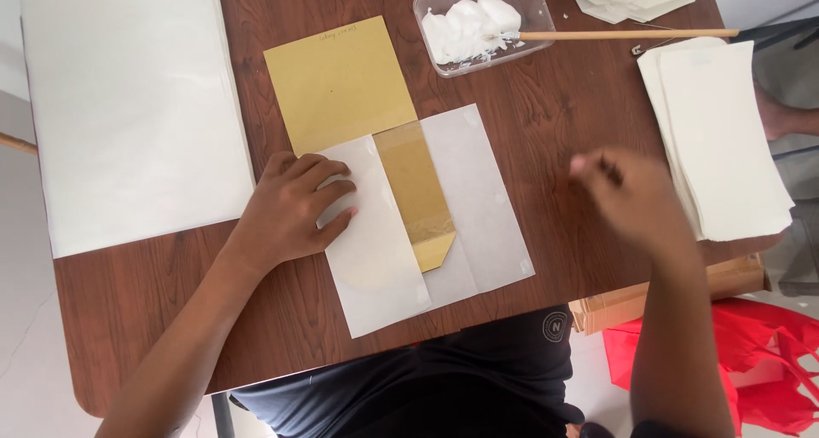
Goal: The person places a white sheet of paper over a yellow template on a wooden table. They smooth the paper down with their hands, then use a brush to apply white glue to the edges of the paper. Finally, they fold the glued edges over the template and press them flat.
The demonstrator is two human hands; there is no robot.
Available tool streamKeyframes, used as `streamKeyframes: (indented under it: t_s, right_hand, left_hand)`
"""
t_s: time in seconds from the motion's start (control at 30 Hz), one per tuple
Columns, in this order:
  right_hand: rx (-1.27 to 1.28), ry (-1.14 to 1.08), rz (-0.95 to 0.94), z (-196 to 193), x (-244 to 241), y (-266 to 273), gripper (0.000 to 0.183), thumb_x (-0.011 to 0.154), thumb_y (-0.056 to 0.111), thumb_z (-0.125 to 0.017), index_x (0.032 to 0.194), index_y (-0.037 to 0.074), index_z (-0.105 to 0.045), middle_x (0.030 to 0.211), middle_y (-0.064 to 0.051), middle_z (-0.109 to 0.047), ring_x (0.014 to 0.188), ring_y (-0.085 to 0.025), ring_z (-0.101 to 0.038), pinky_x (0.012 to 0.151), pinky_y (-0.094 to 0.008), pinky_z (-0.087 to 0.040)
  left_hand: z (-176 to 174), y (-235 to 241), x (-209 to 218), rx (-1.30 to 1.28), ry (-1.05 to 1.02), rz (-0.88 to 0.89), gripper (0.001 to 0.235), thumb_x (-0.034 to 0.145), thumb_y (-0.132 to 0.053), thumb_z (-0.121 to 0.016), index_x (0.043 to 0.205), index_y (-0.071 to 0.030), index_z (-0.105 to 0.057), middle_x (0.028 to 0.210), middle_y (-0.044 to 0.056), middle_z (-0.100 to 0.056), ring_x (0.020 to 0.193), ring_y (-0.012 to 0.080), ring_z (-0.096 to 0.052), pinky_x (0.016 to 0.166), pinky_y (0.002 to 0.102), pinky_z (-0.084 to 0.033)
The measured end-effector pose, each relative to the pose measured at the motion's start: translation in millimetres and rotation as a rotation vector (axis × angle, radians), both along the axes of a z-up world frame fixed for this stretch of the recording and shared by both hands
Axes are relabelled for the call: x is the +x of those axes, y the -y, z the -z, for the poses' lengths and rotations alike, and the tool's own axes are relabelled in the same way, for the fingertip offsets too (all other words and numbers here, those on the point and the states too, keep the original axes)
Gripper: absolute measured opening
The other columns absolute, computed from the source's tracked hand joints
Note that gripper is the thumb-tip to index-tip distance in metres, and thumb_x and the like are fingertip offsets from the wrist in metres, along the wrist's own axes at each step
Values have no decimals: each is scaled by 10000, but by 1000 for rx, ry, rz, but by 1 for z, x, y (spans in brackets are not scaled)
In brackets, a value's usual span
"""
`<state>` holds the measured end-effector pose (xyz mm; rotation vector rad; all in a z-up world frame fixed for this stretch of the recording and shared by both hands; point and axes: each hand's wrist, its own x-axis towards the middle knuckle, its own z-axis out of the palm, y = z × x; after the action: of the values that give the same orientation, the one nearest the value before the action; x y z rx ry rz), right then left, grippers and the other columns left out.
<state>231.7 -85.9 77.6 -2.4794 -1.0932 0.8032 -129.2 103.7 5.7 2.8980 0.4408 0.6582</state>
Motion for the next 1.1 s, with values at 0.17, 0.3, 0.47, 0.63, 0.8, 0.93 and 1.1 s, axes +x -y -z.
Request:
streamKeyframes:
  t_s: [0.17,0.3,0.47,0.63,0.8,0.93,1.1]
  right_hand:
    - [-137,85,-30,16,-55,34,422,955,514,-562,1132,189,-765,1069,0,-697,923,-192,-643,825,-371,-482]
    - [34,104,-11,27,-78,41,409,986,498,-646,1156,154,-789,1157,-88,-706,946,-283,-726,810,-420,-567]
    - [105,76,54,42,-79,42,383,991,452,-679,1127,115,-802,1161,-114,-695,978,-321,-710,838,-447,-548]
    - [123,60,13,50,-77,44,353,998,454,-672,1101,149,-817,1175,-110,-693,1036,-340,-693,846,-439,-541]
    - [135,29,-9,44,-85,43,316,1005,410,-658,1126,165,-818,1184,-118,-687,1084,-354,-681,884,-440,-527]
    - [210,-61,-60,32,-96,38,330,1010,338,-631,1162,101,-802,1170,-200,-668,1149,-429,-652,964,-496,-502]
    - [249,-106,-166,30,-97,36,357,1026,315,-580,1206,81,-780,1201,-231,-647,1219,-473,-598,1028,-536,-457]
  left_hand:
    - [10,2,-3,-6,46,-7,269,938,-351,-734,1047,-106,-738,1161,66,-718,1042,274,-673,836,446,-437]
    - [8,8,-8,-155,-86,-79,371,866,-349,-776,1155,-116,-759,1240,98,-723,1207,306,-647,1025,538,-478]
    - [14,10,-10,-163,-91,-77,406,891,-342,-758,1211,-93,-737,1271,122,-706,1252,320,-627,1057,553,-474]
    - [18,15,-10,-152,-91,-90,440,887,-379,-750,1226,-99,-728,1288,123,-695,1282,318,-610,1086,541,-472]
    - [21,16,-10,-153,-99,-91,462,885,-389,-753,1236,-91,-724,1301,138,-687,1290,327,-604,1097,542,-469]
    - [21,16,-9,-149,-136,-89,477,899,-400,-731,1263,-93,-704,1322,139,-666,1306,325,-583,1117,537,-455]
    - [20,15,-9,-151,-160,-94,482,905,-405,-720,1276,-99,-693,1332,136,-651,1318,324,-571,1117,540,-455]
